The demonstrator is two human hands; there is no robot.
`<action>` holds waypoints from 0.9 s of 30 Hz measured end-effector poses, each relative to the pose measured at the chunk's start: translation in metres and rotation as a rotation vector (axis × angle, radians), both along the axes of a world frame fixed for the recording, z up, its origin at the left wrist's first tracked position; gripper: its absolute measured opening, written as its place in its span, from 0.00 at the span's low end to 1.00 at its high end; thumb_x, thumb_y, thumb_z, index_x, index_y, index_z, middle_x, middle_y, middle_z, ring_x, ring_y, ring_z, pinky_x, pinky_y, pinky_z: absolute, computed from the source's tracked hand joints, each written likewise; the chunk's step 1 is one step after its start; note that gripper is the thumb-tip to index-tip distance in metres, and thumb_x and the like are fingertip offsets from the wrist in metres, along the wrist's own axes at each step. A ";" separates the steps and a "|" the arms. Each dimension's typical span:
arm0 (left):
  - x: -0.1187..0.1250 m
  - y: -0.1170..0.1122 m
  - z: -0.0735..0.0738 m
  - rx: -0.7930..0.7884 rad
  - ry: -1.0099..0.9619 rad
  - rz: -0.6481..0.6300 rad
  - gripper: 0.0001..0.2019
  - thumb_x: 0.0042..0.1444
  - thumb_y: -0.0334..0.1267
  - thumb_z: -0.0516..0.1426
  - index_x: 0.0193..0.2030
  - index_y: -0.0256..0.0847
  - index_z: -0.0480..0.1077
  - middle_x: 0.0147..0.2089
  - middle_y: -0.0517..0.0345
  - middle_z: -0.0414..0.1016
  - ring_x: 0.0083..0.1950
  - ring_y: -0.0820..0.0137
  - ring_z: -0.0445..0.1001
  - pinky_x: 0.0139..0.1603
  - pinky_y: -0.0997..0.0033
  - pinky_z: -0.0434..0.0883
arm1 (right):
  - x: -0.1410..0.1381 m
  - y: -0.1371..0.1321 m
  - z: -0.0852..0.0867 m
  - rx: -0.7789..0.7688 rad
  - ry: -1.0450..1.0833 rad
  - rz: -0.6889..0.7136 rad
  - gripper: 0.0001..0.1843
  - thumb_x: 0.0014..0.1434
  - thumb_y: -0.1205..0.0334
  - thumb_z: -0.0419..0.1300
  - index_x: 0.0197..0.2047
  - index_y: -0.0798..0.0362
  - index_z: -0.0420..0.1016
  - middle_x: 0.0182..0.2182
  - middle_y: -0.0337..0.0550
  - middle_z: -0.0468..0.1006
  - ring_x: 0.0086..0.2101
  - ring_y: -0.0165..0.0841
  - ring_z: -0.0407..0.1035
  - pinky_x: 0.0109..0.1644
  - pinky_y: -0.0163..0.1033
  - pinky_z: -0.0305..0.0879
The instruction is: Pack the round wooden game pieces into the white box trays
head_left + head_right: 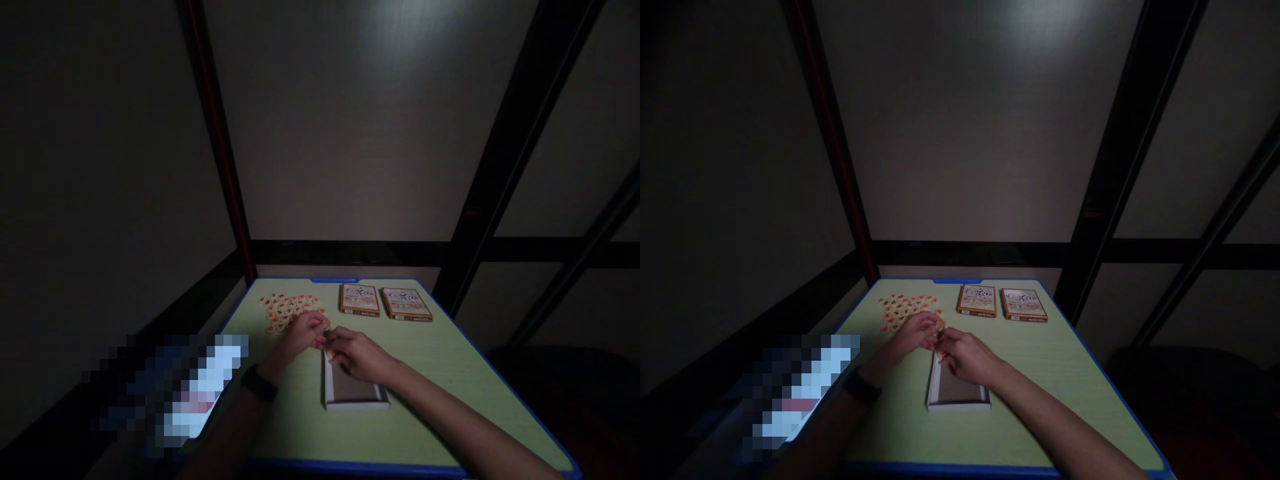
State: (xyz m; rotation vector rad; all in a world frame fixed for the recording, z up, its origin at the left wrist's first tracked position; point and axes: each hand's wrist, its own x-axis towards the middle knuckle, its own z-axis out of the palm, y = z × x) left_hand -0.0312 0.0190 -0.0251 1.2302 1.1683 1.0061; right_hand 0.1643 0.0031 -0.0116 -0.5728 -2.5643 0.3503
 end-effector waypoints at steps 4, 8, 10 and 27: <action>0.001 -0.004 0.004 0.030 -0.017 -0.003 0.21 0.44 0.49 0.70 0.36 0.37 0.70 0.34 0.58 0.75 0.27 0.72 0.75 0.30 0.71 0.74 | -0.001 -0.001 0.000 -0.003 -0.004 -0.034 0.12 0.58 0.76 0.58 0.43 0.54 0.78 0.42 0.48 0.77 0.43 0.36 0.73 0.48 0.38 0.71; 0.003 -0.004 0.005 0.037 -0.034 0.006 0.20 0.44 0.48 0.70 0.35 0.37 0.71 0.33 0.58 0.74 0.28 0.73 0.74 0.29 0.72 0.73 | -0.001 -0.003 0.002 0.025 -0.065 -0.059 0.13 0.58 0.76 0.56 0.44 0.54 0.76 0.41 0.47 0.76 0.40 0.36 0.73 0.44 0.37 0.70; 0.003 -0.003 0.005 0.056 -0.044 0.010 0.20 0.44 0.47 0.70 0.36 0.37 0.71 0.33 0.58 0.74 0.28 0.73 0.74 0.28 0.74 0.71 | 0.000 -0.004 0.004 0.033 -0.071 -0.059 0.14 0.57 0.77 0.56 0.43 0.54 0.75 0.40 0.46 0.76 0.39 0.35 0.73 0.43 0.37 0.70; -0.002 -0.016 0.027 0.057 -0.217 -0.313 0.28 0.41 0.43 0.73 0.47 0.38 0.71 0.39 0.52 0.81 0.41 0.64 0.80 0.46 0.66 0.71 | 0.009 0.004 0.009 0.219 0.092 -0.255 0.13 0.67 0.60 0.56 0.53 0.52 0.73 0.40 0.47 0.75 0.38 0.37 0.71 0.39 0.39 0.68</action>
